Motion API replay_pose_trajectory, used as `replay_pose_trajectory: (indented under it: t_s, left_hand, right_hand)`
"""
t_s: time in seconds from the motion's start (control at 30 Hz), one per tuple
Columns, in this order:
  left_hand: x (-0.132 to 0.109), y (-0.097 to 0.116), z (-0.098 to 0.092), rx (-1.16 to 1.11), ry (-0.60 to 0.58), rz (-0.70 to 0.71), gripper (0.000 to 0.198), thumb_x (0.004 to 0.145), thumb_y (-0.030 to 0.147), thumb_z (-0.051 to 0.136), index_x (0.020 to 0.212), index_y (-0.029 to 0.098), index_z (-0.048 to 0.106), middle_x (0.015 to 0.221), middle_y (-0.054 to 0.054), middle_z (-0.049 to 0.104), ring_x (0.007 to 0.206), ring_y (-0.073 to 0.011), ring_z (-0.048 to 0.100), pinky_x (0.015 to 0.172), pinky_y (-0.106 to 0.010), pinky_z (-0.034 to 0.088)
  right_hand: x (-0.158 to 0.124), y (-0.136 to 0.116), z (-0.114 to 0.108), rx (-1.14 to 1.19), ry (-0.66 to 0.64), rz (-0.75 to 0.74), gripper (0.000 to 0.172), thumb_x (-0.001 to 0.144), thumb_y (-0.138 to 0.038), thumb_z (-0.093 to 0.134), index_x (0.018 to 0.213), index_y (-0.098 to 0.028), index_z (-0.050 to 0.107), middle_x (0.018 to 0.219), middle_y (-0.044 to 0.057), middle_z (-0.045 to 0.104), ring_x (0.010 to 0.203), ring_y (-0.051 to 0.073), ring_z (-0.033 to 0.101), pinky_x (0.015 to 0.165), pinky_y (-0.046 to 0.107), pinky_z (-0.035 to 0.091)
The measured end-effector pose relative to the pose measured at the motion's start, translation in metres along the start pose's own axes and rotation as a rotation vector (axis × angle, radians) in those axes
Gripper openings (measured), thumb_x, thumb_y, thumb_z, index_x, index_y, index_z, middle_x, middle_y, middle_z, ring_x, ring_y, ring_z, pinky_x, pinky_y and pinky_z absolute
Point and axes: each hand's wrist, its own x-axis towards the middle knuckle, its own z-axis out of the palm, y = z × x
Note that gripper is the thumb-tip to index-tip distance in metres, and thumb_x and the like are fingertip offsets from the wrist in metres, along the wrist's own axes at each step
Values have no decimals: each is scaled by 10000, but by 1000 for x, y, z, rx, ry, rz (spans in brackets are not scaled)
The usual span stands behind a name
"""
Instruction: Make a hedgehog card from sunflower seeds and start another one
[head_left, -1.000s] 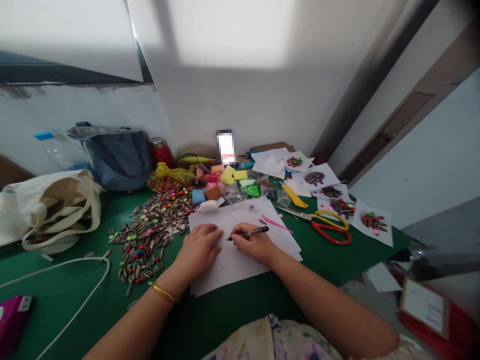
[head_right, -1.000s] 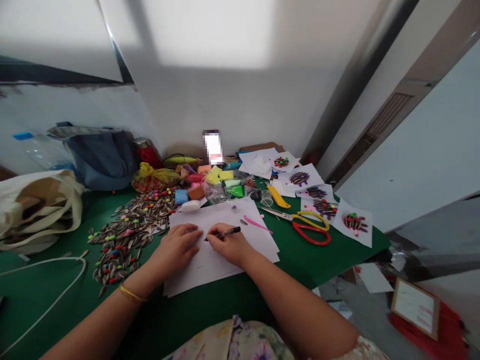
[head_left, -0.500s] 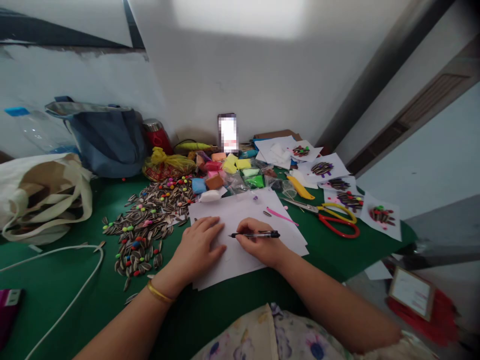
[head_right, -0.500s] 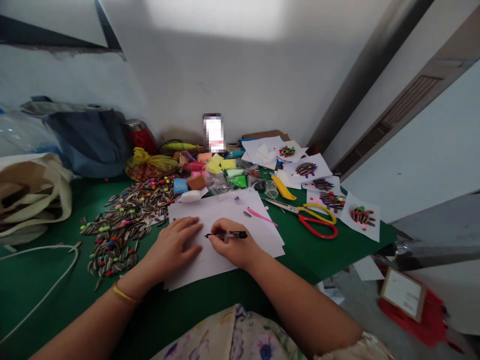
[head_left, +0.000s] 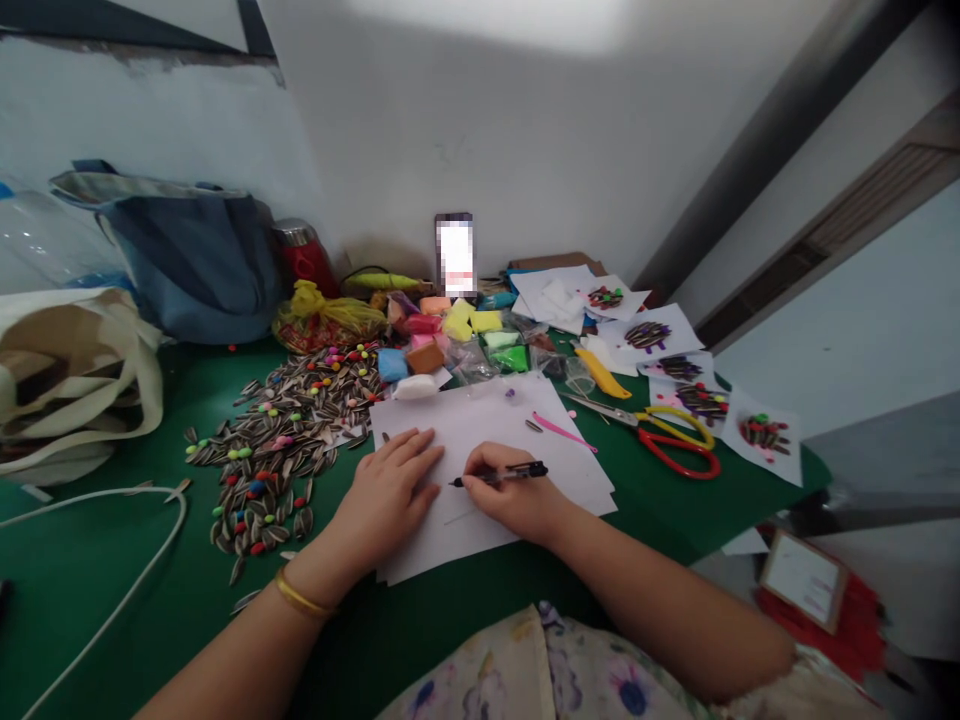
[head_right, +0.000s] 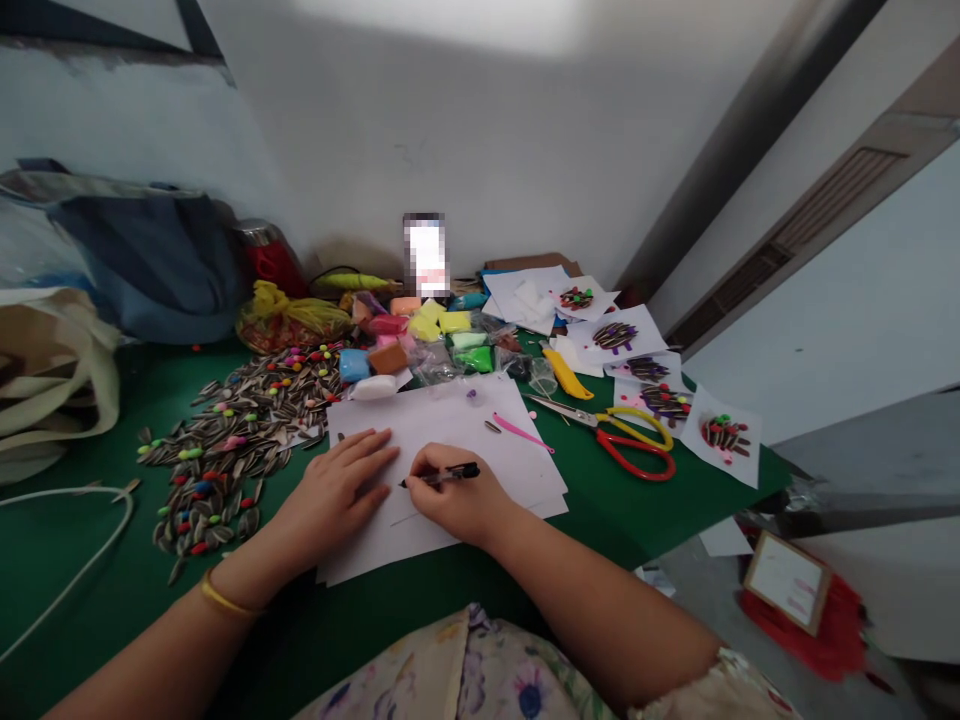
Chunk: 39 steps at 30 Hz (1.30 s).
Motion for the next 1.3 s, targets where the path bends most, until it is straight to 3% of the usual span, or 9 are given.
replay_pose_trajectory:
  t_s: [0.23, 0.43, 1.3]
  left_hand:
    - [-2, 1, 0, 40, -20, 8, 488, 893, 308, 526, 1381, 287, 520, 1520, -39, 430, 1396, -298, 368, 1111, -530, 327]
    - [-4, 3, -6, 26, -79, 2, 719, 771, 423, 679, 1440, 293, 448, 1563, -53, 354, 1422, -344, 304, 1119, -557, 290]
    - [-3, 5, -10, 48, -121, -10, 717, 785, 445, 660, 1450, 301, 433, 1576, -29, 326, 1438, -329, 282, 1123, -546, 300]
  right_hand:
    - [0, 2, -2, -21, -7, -121, 127, 823, -186, 617, 920, -235, 682, 895, -3, 698, 825, 156, 626, 773, 271, 469]
    - [-1, 6, 1, -67, -22, -125, 131, 808, -147, 601, 863, -218, 696, 828, 3, 696, 780, 153, 624, 742, 262, 465]
    - [-1, 3, 2, -122, -15, -87, 109, 807, -144, 603, 835, -195, 695, 784, 5, 693, 730, 147, 609, 696, 257, 443]
